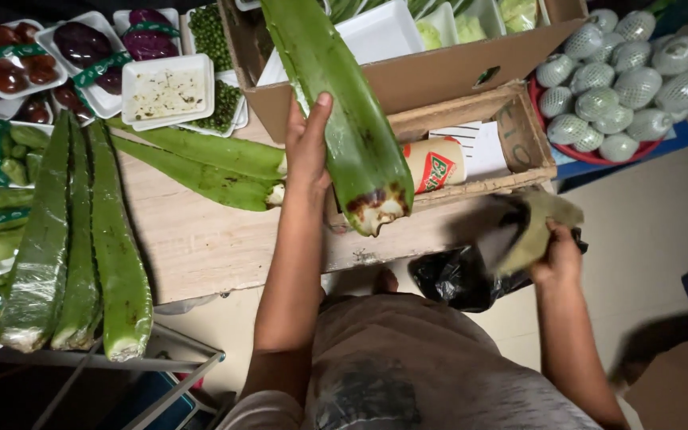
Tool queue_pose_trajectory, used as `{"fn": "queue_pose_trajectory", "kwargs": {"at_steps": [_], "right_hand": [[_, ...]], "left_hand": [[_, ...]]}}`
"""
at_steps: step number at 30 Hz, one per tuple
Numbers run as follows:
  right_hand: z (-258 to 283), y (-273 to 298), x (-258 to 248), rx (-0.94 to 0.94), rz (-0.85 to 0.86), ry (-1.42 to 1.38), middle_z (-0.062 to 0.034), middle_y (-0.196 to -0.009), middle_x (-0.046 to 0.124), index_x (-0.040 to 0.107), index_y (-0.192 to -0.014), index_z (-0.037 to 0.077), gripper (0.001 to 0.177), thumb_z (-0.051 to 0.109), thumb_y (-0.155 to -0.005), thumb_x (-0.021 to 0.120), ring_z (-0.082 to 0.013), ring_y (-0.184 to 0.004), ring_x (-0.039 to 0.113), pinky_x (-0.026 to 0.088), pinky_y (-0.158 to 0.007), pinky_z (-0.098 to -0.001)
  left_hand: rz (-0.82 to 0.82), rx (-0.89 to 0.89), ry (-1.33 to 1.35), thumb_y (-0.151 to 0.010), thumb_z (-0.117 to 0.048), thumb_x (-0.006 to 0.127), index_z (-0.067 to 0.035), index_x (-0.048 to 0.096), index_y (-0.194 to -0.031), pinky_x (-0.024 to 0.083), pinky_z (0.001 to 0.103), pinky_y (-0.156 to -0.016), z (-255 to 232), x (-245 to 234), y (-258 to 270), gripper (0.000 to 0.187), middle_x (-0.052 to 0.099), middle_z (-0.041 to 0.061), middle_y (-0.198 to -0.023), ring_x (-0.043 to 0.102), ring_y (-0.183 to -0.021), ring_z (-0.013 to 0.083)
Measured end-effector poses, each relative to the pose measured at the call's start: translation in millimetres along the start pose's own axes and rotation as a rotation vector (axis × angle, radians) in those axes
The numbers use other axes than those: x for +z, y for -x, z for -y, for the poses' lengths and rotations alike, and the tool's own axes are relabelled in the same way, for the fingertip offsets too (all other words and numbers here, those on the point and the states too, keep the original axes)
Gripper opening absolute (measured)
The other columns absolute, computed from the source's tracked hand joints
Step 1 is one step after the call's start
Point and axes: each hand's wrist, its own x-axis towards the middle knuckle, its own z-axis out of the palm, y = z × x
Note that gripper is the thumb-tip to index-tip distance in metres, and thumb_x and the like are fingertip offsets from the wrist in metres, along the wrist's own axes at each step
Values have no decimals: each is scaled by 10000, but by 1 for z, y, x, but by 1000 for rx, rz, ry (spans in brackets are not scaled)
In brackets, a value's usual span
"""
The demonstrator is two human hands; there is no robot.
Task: Wrapping individual aloe vera leaves in plastic film and packing them into a wooden crate.
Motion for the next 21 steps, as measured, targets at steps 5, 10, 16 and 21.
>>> {"fn": "queue_pose_trajectory", "kwargs": {"at_steps": [5, 10, 16, 21], "right_hand": [[-57, -37, 3, -74, -55, -96, -159, -1296, 662, 505, -1403, 83, 486, 305, -1002, 666, -329, -1166, 709, 572, -975, -567], [-54, -14, 8, 21, 2, 461, -140, -1253, 510, 387, -1368, 104, 561, 320, -976, 725, -348, -1069, 604, 530, -868, -595], [-19, 27, -8, -87, 97, 885, -352, -1156, 632, 376, -1438, -69, 538, 206, -1030, 595, -543, -949, 669, 574, -683, -577], [21, 87, 40, -136, 218, 1081, -329, -866, 704, 686, -1159, -162, 326, 108, -1000, 594, -382, -759, 718, 597, -663, -501]], "left_hand": [[23, -36, -41, -881, -420, 837, 31, 95, -1615, 88, 611, -1239, 34, -12, -10, 1138, 220, 395, -1599, 127, -1536, 477], [49, -28, -22, -907, -383, 812, 22, 153, -1619, 112, 600, -1250, 35, 1, -6, 1052, 261, 361, -1602, 121, -1549, 441], [82, -32, 3, -944, -320, 821, -69, 234, -1626, 288, 582, -1223, 77, -17, -22, 935, 380, 297, -1572, 313, -1503, 396], [105, -24, -135, -935, -370, 769, -62, 178, -1632, 229, 623, -1227, 38, 33, 21, 964, 238, 320, -1634, 217, -1525, 452]]}}
